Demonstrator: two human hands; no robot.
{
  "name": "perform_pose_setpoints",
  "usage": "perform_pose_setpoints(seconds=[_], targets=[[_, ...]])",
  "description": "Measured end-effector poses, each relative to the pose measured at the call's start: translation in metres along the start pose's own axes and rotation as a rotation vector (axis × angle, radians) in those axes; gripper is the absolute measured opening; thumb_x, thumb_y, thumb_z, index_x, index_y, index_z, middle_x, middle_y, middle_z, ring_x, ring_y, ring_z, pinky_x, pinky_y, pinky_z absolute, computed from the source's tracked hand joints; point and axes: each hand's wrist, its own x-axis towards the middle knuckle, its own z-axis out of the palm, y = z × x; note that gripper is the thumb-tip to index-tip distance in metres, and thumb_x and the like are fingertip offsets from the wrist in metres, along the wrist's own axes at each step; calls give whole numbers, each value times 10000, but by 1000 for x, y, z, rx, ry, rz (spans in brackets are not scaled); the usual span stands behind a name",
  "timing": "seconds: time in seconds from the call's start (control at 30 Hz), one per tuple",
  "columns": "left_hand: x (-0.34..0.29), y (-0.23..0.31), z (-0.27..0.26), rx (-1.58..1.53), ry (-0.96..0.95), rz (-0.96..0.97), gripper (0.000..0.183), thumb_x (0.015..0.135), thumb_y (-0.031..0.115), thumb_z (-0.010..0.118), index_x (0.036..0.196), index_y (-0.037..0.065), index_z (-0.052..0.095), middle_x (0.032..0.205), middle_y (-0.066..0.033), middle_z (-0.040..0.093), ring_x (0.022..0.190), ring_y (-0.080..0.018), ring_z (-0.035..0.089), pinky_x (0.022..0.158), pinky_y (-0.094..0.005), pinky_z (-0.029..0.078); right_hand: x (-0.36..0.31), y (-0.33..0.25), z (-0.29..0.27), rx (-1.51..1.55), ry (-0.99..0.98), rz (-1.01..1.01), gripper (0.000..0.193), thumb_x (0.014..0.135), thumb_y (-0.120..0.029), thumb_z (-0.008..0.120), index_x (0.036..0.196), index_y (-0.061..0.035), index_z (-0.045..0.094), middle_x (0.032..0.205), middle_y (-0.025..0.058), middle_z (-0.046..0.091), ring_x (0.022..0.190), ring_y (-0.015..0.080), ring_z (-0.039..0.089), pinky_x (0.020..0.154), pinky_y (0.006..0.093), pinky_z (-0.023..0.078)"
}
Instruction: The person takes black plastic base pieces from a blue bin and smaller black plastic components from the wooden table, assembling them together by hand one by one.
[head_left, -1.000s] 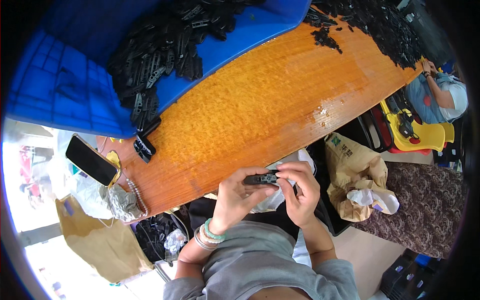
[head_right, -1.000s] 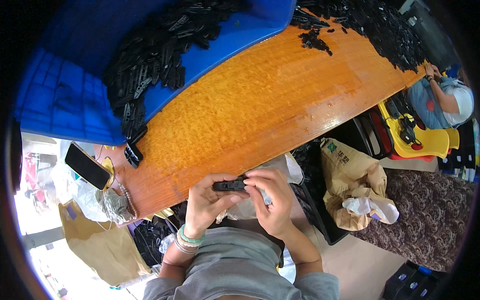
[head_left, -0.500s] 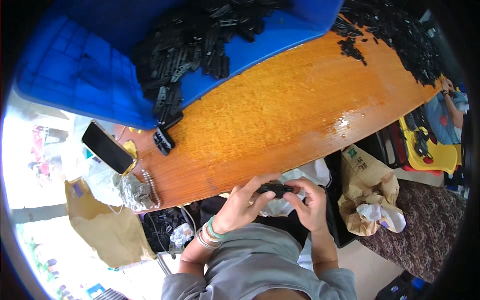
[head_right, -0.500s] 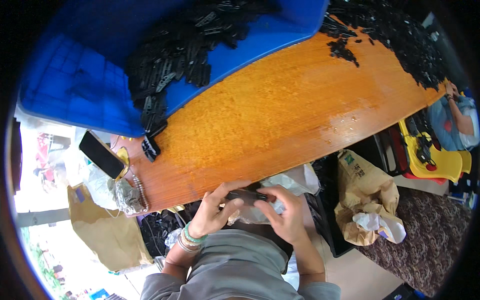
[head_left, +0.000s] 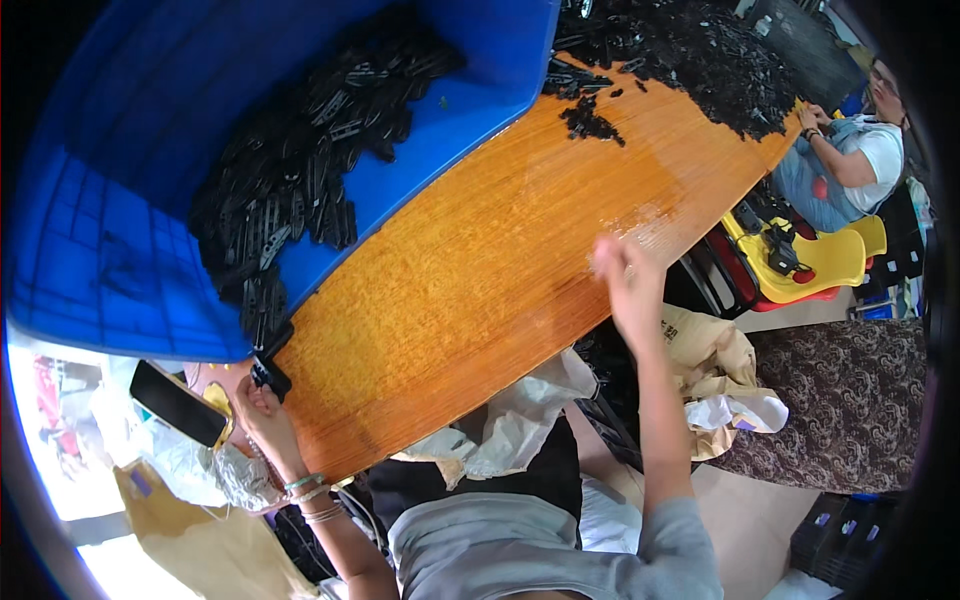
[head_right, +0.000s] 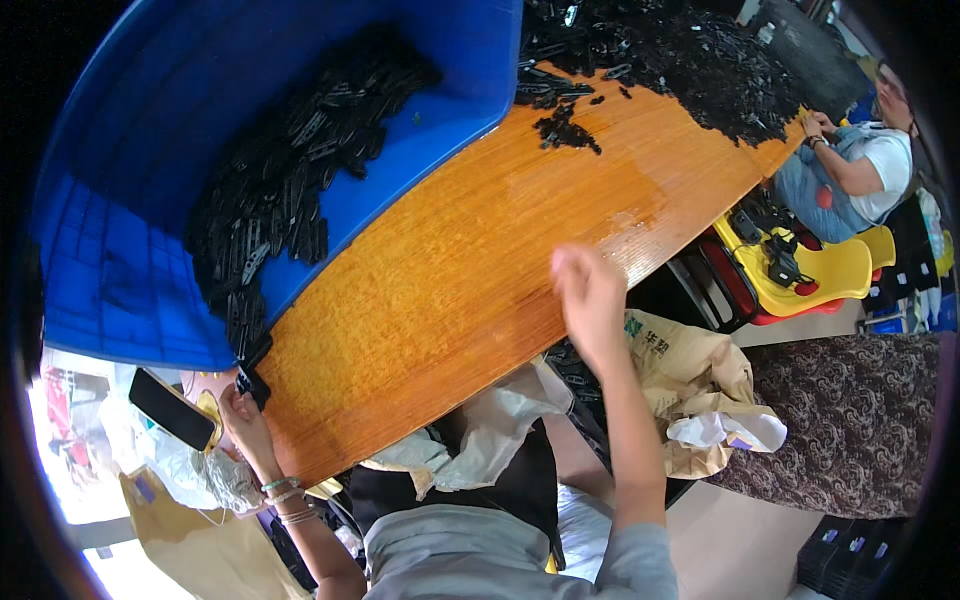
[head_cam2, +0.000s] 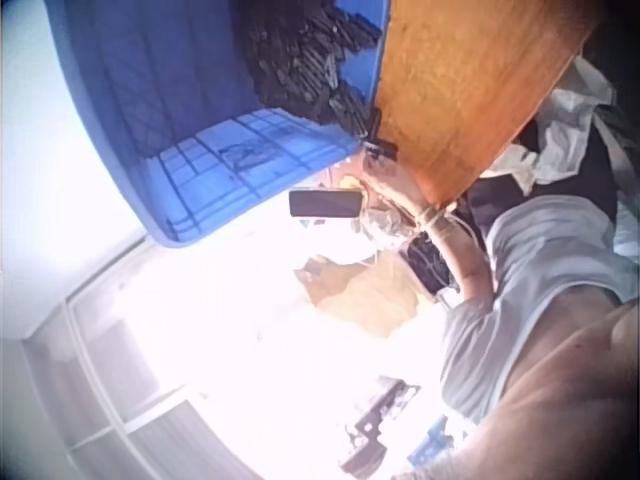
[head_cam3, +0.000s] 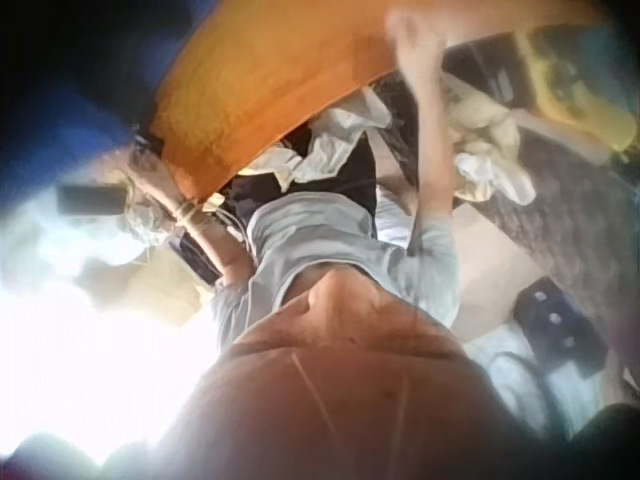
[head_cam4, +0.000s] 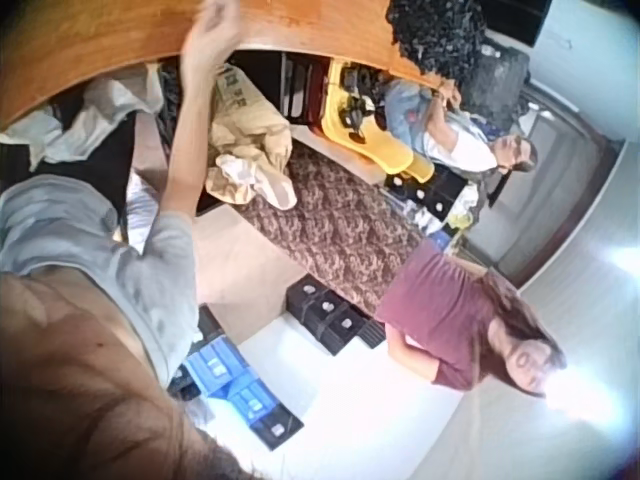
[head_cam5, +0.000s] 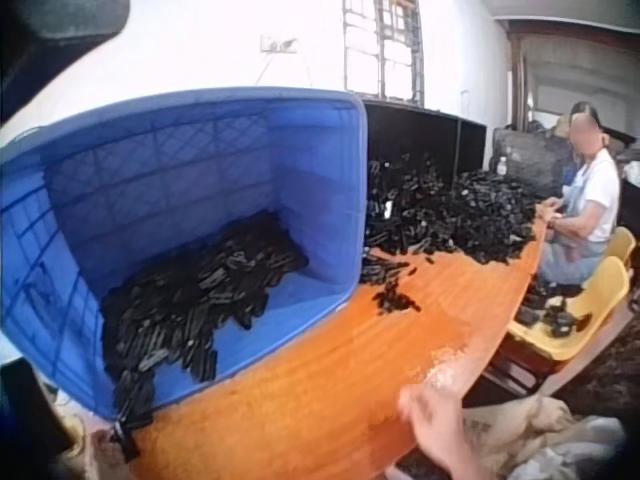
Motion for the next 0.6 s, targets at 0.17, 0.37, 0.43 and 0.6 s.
perform_pose_setpoints(seconds=[0.17,0.37,0.43,0.6], targets=[[9,5,7,-103,-84,-206,282,768,117,680,991,-31,590,758,-77,589,667,-129,517,608,-263,427,150,103,-38,-661,355,-156,99,758,-54,607,822,3,656,818,187,615,754,318,597,657,377,466],[8,-16,1,-63,-127,-333,254,724,176,715,837,-32,622,692,-80,598,652,-158,530,624,-292,434,184,119,-29,-904,419,-163,102,724,-62,646,808,-7,664,829,169,630,727,341,596,648,382,472],[5,-1,-3,-41,-138,-356,188,727,144,691,778,-22,618,682,-114,601,647,-187,546,619,-309,436,179,124,-42,-752,441,-180,112,738,-66,643,828,0,653,815,147,633,682,302,597,623,354,475],[-7,38,-18,217,74,-72,148,813,80,577,912,-27,552,714,-101,592,650,-179,568,620,-327,454,125,99,-50,-10,379,-64,119,810,-77,613,900,1,621,764,84,622,580,162,568,556,275,467]])
